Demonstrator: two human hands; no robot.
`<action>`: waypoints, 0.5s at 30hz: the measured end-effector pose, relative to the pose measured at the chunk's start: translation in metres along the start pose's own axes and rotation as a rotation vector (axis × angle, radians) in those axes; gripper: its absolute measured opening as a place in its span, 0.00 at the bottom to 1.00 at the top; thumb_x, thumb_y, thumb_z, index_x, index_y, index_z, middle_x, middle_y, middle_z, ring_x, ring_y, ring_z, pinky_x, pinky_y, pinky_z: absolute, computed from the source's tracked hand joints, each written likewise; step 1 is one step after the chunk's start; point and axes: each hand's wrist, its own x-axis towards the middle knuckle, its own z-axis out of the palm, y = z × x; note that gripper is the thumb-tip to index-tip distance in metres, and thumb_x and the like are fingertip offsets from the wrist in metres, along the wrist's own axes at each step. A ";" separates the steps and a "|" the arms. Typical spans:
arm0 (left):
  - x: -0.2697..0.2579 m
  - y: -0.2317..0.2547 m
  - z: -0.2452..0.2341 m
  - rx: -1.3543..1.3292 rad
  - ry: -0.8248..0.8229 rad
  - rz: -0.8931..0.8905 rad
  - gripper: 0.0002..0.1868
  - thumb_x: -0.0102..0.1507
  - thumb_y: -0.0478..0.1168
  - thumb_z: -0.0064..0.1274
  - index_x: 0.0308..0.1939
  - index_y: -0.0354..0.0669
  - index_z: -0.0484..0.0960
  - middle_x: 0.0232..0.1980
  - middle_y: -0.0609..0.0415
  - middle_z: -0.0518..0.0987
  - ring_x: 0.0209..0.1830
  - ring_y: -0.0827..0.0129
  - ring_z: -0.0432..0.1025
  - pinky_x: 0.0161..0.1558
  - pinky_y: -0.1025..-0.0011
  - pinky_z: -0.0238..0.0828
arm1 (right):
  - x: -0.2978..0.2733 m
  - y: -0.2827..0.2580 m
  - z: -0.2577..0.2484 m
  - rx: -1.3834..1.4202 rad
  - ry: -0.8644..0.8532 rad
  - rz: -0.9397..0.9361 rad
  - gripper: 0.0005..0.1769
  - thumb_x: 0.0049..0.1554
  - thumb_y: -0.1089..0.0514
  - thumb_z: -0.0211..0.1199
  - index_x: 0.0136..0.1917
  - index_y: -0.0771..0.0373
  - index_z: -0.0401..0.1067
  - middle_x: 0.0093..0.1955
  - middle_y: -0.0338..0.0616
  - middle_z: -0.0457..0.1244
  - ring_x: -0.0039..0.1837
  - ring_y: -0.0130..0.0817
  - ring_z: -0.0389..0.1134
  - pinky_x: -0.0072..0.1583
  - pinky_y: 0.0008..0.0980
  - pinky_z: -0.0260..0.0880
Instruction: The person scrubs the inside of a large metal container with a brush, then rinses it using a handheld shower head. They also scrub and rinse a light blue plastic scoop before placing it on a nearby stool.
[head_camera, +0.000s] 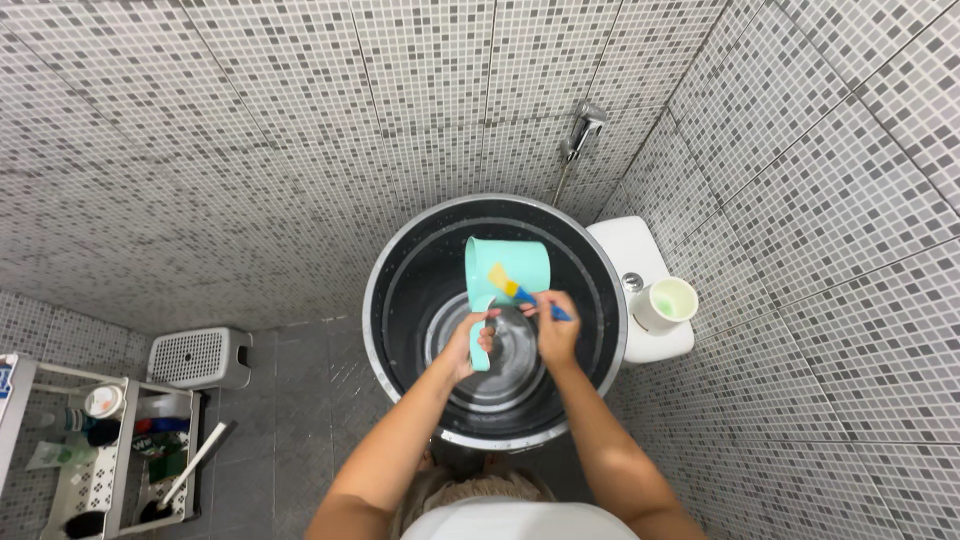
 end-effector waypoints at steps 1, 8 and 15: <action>-0.001 -0.004 -0.005 -0.010 0.041 -0.009 0.22 0.67 0.49 0.52 0.61 0.42 0.73 0.28 0.62 0.67 0.21 0.81 0.61 0.24 0.81 0.61 | -0.007 0.004 0.001 0.024 0.108 0.009 0.07 0.67 0.62 0.55 0.48 0.68 0.69 0.42 0.48 0.68 0.43 0.32 0.72 0.47 0.29 0.72; 0.013 -0.008 -0.020 -0.232 -0.031 -0.120 0.26 0.68 0.50 0.50 0.58 0.28 0.72 0.30 0.56 0.69 0.24 0.77 0.68 0.26 0.83 0.70 | -0.027 0.009 -0.005 -0.048 0.027 -0.153 0.04 0.65 0.66 0.57 0.46 0.69 0.68 0.41 0.49 0.68 0.43 0.34 0.72 0.48 0.32 0.74; 0.011 -0.016 -0.027 -0.603 -0.073 -0.202 0.25 0.70 0.49 0.46 0.57 0.27 0.70 0.33 0.56 0.70 0.27 0.75 0.69 0.29 0.80 0.73 | -0.033 0.006 -0.014 0.036 0.106 -0.124 0.01 0.63 0.68 0.56 0.47 0.68 0.67 0.44 0.47 0.67 0.44 0.33 0.71 0.48 0.31 0.75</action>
